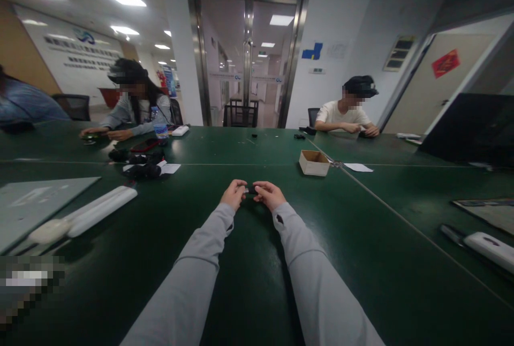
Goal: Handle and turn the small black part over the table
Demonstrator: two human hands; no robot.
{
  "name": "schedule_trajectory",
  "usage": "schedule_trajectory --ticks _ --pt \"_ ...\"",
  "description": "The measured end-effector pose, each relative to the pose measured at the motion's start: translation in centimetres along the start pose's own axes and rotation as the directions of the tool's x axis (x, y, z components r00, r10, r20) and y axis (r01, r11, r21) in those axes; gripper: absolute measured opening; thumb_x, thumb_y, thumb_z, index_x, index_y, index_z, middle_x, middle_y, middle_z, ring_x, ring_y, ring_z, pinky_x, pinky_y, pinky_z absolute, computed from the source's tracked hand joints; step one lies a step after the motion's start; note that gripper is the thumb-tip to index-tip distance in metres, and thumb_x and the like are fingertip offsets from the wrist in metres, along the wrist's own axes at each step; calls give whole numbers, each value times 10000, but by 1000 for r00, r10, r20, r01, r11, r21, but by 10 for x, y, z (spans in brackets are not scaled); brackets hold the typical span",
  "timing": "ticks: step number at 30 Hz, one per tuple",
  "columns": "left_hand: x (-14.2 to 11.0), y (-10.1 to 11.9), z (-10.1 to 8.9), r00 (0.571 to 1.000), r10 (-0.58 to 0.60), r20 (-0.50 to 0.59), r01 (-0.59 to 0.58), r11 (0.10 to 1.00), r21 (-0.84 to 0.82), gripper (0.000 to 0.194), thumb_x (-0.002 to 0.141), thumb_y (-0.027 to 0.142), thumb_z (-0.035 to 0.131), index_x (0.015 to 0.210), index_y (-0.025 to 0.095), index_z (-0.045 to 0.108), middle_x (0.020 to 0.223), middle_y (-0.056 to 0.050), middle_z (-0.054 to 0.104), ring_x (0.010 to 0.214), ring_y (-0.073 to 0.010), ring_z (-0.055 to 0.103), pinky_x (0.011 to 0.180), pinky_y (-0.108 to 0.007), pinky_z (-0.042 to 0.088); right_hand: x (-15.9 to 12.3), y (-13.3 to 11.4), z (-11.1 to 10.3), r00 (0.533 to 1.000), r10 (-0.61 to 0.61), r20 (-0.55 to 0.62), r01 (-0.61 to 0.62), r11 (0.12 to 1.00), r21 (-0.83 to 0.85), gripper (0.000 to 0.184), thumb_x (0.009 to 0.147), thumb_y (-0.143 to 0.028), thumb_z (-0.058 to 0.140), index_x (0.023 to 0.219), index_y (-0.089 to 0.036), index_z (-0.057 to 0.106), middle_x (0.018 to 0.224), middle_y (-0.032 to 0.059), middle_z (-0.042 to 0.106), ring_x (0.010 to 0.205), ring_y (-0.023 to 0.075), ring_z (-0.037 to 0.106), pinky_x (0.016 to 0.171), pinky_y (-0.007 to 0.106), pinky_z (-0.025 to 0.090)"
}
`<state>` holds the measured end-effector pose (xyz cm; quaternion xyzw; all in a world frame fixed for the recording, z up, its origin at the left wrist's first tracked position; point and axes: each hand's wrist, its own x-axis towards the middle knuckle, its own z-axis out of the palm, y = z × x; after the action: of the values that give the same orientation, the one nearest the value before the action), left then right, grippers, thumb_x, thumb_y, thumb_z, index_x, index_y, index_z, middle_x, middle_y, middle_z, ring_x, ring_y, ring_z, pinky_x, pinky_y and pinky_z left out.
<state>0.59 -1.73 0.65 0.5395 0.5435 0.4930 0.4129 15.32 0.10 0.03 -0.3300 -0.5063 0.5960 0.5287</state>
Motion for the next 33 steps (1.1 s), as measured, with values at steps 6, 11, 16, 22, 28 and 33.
schedule_trajectory --ticks 6,11,16,22,28,33 --pt "-3 4 0 1000 9 15 -8 1000 -27 281 716 272 455 989 206 479 647 23 518 440 -63 443 377 -150 302 -1 0 0 1000 -9 17 9 1000 -30 384 529 -353 757 833 -159 626 587 -3 595 462 113 568 458 218 452" --pt "-5 3 1 998 58 19 -58 998 -25 298 662 209 498 960 195 499 653 25 513 479 -72 463 386 -154 315 -1 1 0 999 -23 29 25 999 -45 383 536 -348 748 842 -156 621 583 -10 594 458 107 567 458 209 449" --pt "-4 1 -1 983 181 -14 -182 981 -72 327 595 175 548 922 174 526 760 -13 539 637 -104 518 490 -179 415 1 4 -3 999 -34 30 35 999 -34 371 566 -354 736 858 -157 618 578 -14 587 469 112 574 470 214 453" --pt "-5 3 -1 999 32 -34 -34 998 -55 219 709 275 469 888 174 544 689 -19 563 524 -100 518 423 -178 380 0 5 -2 998 -49 45 51 997 -50 367 588 -340 727 882 -153 612 603 -8 600 487 109 578 476 208 449" --pt "-3 0 1 992 111 -54 -110 994 18 298 676 195 529 974 182 515 667 14 549 489 -63 468 412 -143 326 2 7 -3 997 -61 47 63 997 -36 388 577 -341 731 890 -155 597 636 -18 600 485 101 578 473 201 449" --pt "-1 -3 0 996 82 -22 -81 996 33 237 774 282 429 975 188 514 583 25 510 435 -67 427 410 -158 334 3 7 -5 996 -51 73 53 998 -27 382 580 -339 732 891 -163 599 659 -17 601 497 101 583 486 206 458"
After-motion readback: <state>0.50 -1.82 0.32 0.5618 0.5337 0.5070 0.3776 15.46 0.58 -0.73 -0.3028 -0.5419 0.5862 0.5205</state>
